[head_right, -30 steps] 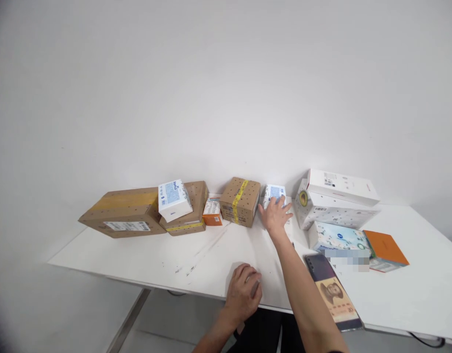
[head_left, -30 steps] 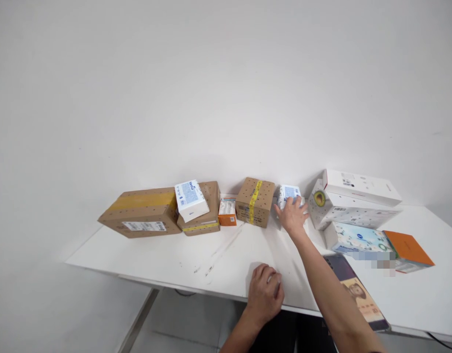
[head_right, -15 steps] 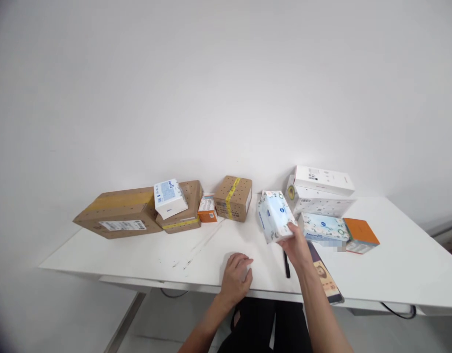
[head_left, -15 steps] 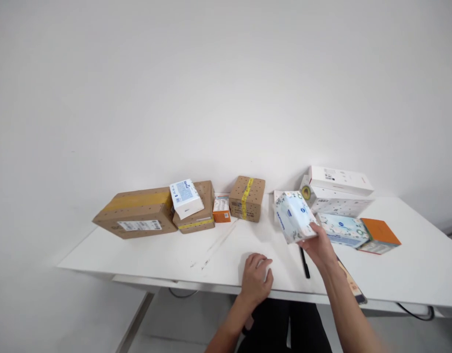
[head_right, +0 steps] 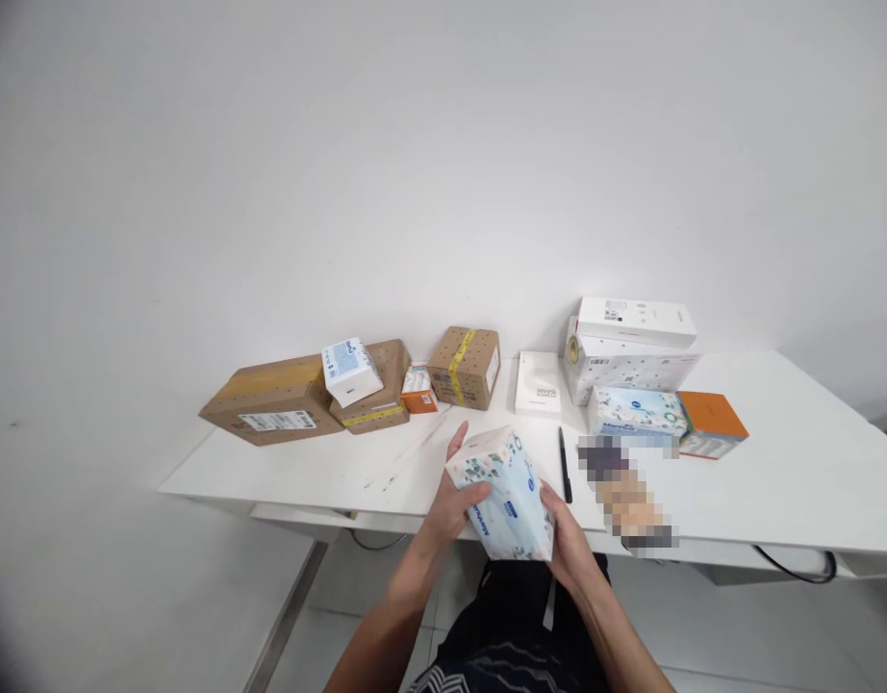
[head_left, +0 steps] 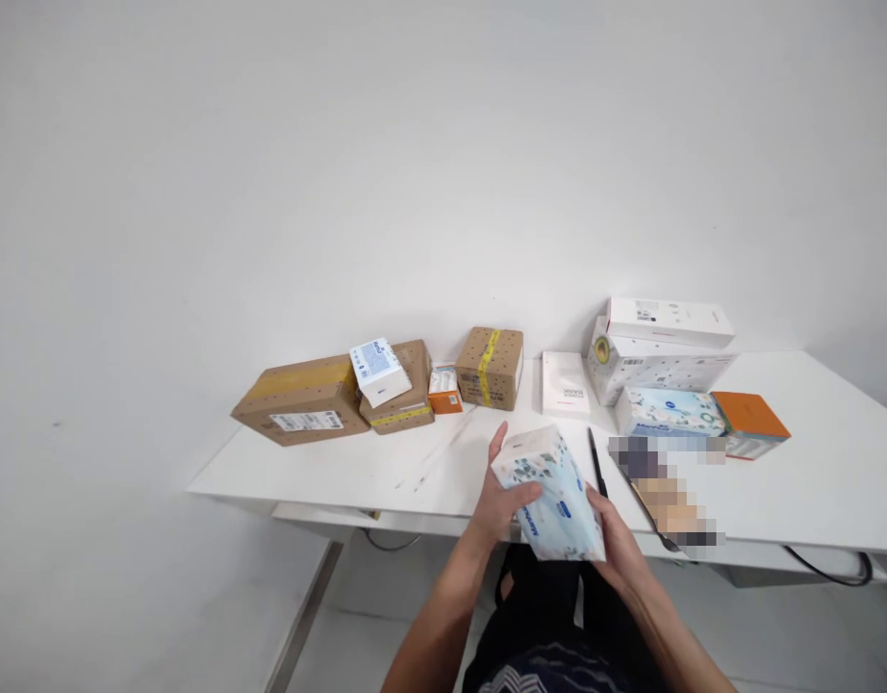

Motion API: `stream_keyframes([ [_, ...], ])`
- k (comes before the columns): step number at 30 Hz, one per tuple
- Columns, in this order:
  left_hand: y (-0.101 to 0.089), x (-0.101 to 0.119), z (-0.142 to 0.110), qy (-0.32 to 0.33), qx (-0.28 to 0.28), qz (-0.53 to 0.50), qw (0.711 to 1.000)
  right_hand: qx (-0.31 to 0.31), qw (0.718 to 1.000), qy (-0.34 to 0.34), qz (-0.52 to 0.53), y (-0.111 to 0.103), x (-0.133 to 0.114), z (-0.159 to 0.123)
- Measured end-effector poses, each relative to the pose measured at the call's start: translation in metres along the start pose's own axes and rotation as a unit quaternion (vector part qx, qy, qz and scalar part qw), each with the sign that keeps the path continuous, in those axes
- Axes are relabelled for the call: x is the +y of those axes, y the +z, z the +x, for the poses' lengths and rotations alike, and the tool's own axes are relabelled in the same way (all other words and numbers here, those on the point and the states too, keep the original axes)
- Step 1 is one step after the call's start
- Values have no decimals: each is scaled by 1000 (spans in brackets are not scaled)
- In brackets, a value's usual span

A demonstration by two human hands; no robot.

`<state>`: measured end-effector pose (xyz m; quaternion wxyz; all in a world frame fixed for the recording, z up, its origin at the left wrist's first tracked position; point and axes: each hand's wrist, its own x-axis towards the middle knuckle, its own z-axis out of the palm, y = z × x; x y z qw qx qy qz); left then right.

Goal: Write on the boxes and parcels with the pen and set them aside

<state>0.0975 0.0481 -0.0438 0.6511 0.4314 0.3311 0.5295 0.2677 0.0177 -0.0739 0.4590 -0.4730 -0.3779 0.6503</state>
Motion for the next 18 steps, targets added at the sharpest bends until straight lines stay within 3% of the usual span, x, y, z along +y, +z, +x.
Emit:
stream_keyframes([
  [4,4,12,-6,91,-1,137,986,60,996,-71,-14,-10,-7,3],
  [8,1,-5,0,237,-3,309,921,101,983,-155,-5,-20,-6,8],
  [10,-2,-18,4,279,-16,364,888,99,981,-166,-17,-21,-1,9],
  [13,-7,-28,6,268,-17,404,875,83,982,-160,-49,-19,5,8],
  [18,-9,-17,3,251,-13,443,860,65,979,-172,-88,-13,4,6],
])
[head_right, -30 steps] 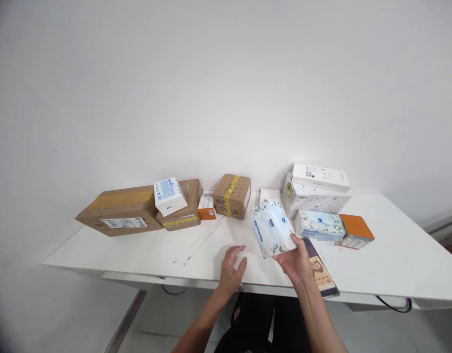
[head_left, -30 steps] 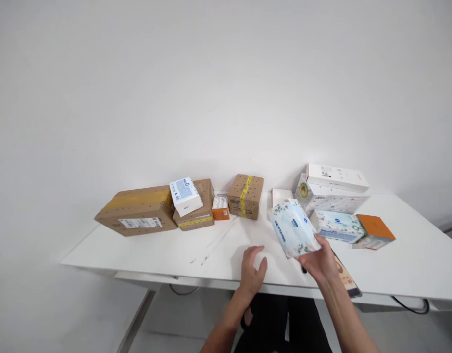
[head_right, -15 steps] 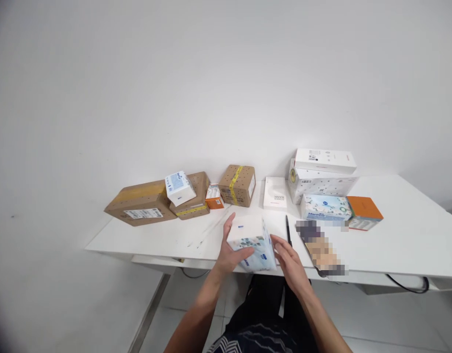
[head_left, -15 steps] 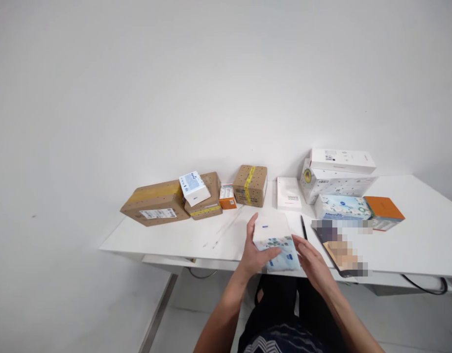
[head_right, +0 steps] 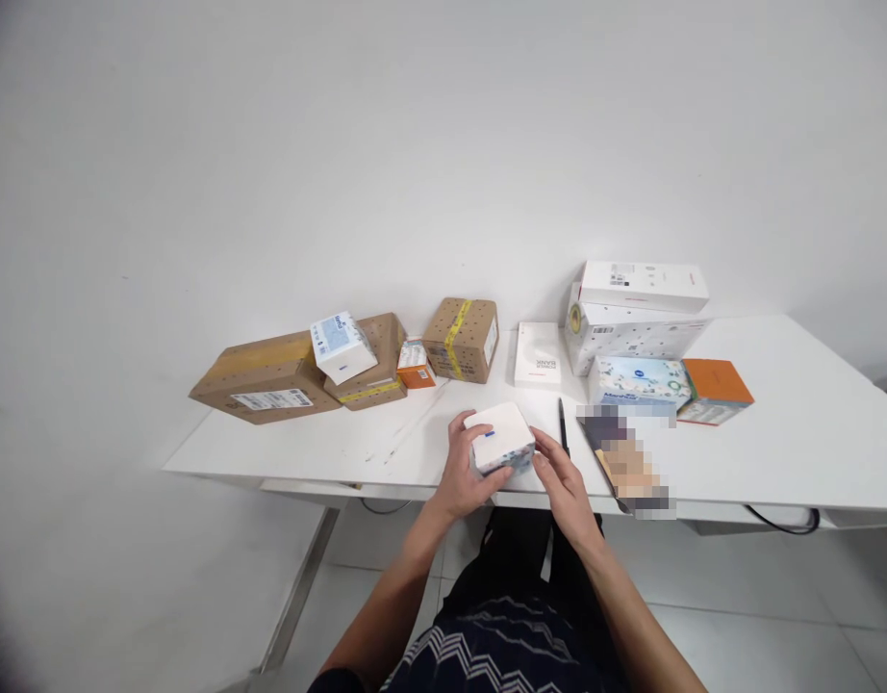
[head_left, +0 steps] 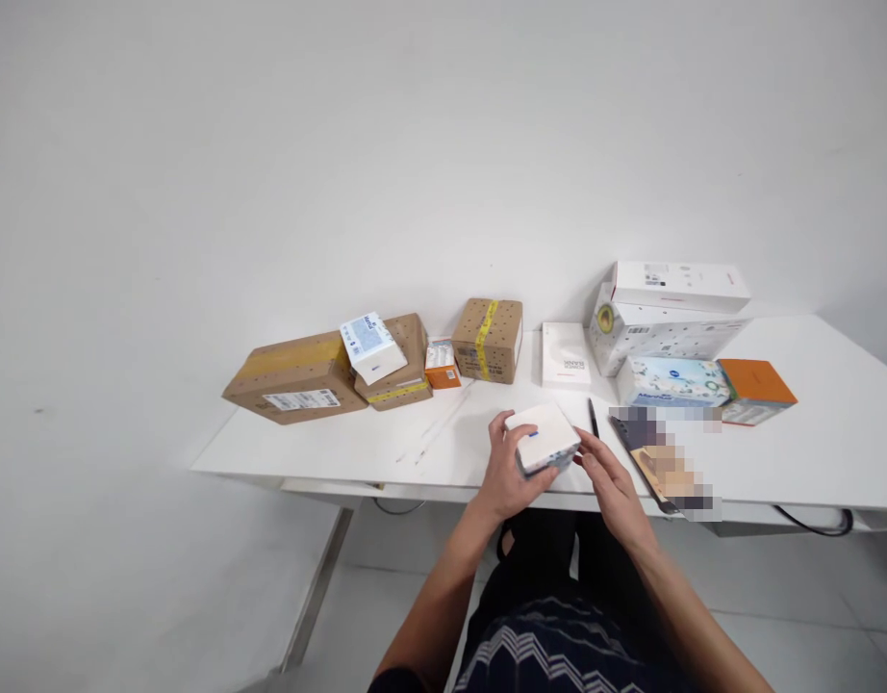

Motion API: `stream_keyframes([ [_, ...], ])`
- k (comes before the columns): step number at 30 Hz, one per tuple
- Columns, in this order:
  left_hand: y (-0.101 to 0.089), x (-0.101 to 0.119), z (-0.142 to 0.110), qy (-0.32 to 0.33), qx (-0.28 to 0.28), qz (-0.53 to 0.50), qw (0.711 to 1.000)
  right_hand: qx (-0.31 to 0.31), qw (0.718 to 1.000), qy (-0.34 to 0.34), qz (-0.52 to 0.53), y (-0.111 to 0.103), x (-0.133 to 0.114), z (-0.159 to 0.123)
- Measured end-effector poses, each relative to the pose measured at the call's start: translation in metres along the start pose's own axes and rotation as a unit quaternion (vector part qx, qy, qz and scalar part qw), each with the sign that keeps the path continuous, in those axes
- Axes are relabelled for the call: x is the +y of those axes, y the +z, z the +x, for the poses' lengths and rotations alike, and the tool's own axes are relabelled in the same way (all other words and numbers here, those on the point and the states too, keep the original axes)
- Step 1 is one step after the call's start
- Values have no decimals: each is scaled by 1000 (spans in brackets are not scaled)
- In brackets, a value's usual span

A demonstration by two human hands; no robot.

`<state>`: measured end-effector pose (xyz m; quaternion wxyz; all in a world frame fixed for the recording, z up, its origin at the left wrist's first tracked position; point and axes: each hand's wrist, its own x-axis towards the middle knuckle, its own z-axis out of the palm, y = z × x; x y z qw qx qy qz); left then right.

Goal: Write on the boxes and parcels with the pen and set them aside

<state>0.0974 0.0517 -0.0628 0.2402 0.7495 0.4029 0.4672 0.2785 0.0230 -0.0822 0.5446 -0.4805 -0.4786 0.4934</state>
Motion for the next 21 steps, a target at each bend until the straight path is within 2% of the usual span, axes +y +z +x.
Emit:
stream_keyframes([
  [5,-6,6,3,-44,-22,6,999,0,996,-35,-78,2,-11,0],
  [8,-5,8,2,-44,-23,17,999,3,975,-124,-182,3,-18,2],
  [11,-4,7,0,-49,-8,16,999,-19,914,-218,-343,7,-27,7],
  [13,-5,6,-1,-58,-4,24,998,-28,865,-249,-436,11,-32,11],
  [15,-6,4,-2,-63,-12,47,997,-28,834,-261,-486,14,-35,13],
  [17,-7,3,-3,-65,-19,69,995,-27,826,-261,-499,17,-36,14],
  [21,-7,1,-3,-67,-15,83,994,-31,838,-250,-484,18,-34,14],
])
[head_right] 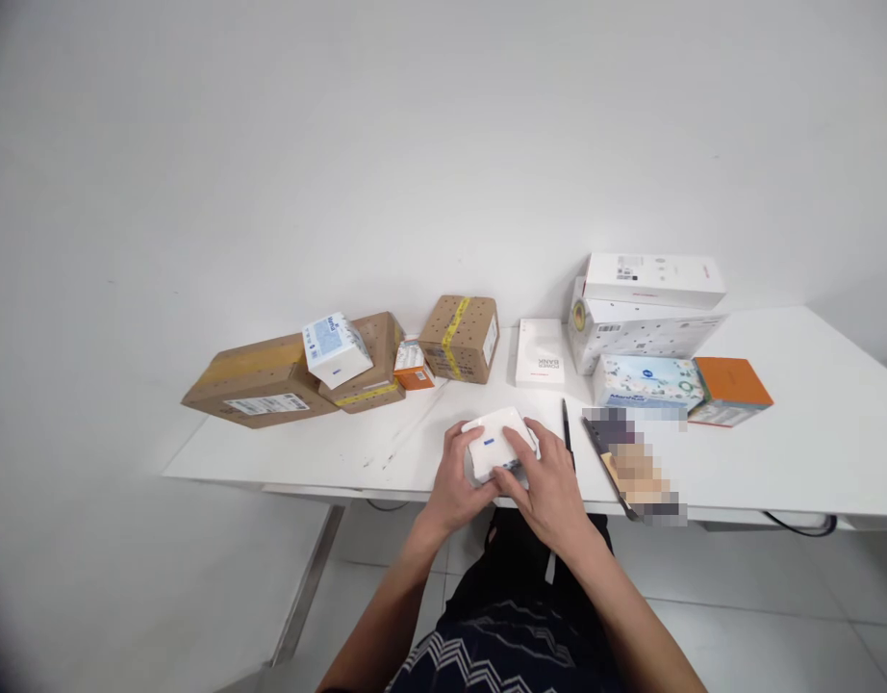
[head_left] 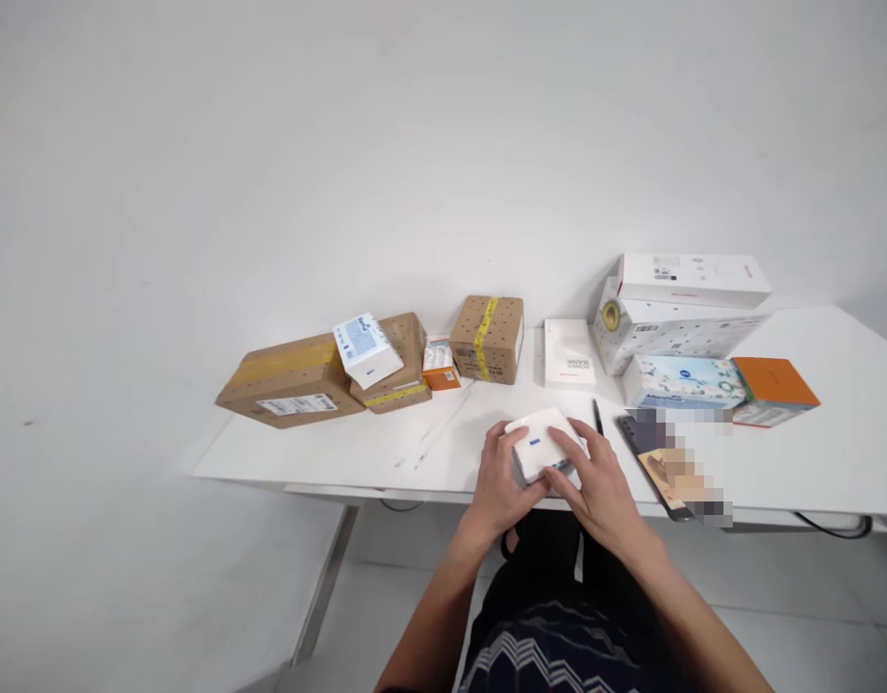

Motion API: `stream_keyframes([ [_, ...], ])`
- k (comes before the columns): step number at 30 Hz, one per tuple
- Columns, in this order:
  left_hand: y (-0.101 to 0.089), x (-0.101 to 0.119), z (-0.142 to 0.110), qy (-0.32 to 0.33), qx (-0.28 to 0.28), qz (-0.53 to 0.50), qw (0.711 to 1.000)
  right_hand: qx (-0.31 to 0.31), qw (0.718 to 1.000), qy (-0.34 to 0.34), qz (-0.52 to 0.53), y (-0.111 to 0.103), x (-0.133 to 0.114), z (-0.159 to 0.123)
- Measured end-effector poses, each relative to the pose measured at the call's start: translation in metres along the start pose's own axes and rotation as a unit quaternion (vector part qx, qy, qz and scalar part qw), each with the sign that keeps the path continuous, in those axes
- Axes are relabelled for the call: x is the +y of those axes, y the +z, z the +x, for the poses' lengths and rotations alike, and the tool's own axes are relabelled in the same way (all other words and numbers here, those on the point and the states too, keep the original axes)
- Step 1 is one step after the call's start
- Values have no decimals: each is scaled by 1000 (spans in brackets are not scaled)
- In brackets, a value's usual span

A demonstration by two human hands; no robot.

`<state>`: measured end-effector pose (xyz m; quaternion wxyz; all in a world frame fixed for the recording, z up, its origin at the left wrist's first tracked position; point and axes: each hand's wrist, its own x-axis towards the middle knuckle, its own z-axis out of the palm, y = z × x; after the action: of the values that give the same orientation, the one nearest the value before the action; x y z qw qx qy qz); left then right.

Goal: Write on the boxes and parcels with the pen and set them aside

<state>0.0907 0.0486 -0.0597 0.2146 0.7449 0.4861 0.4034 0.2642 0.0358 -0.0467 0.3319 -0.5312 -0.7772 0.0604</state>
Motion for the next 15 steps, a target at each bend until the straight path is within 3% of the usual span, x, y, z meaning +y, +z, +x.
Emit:
stream_keyframes([
  [10,7,5,-4,-52,13,13,998,-24,995,65,68,-1,4,-1],
  [15,19,-11,-13,-133,2,-47,990,-35,990,93,102,-2,3,-2],
])
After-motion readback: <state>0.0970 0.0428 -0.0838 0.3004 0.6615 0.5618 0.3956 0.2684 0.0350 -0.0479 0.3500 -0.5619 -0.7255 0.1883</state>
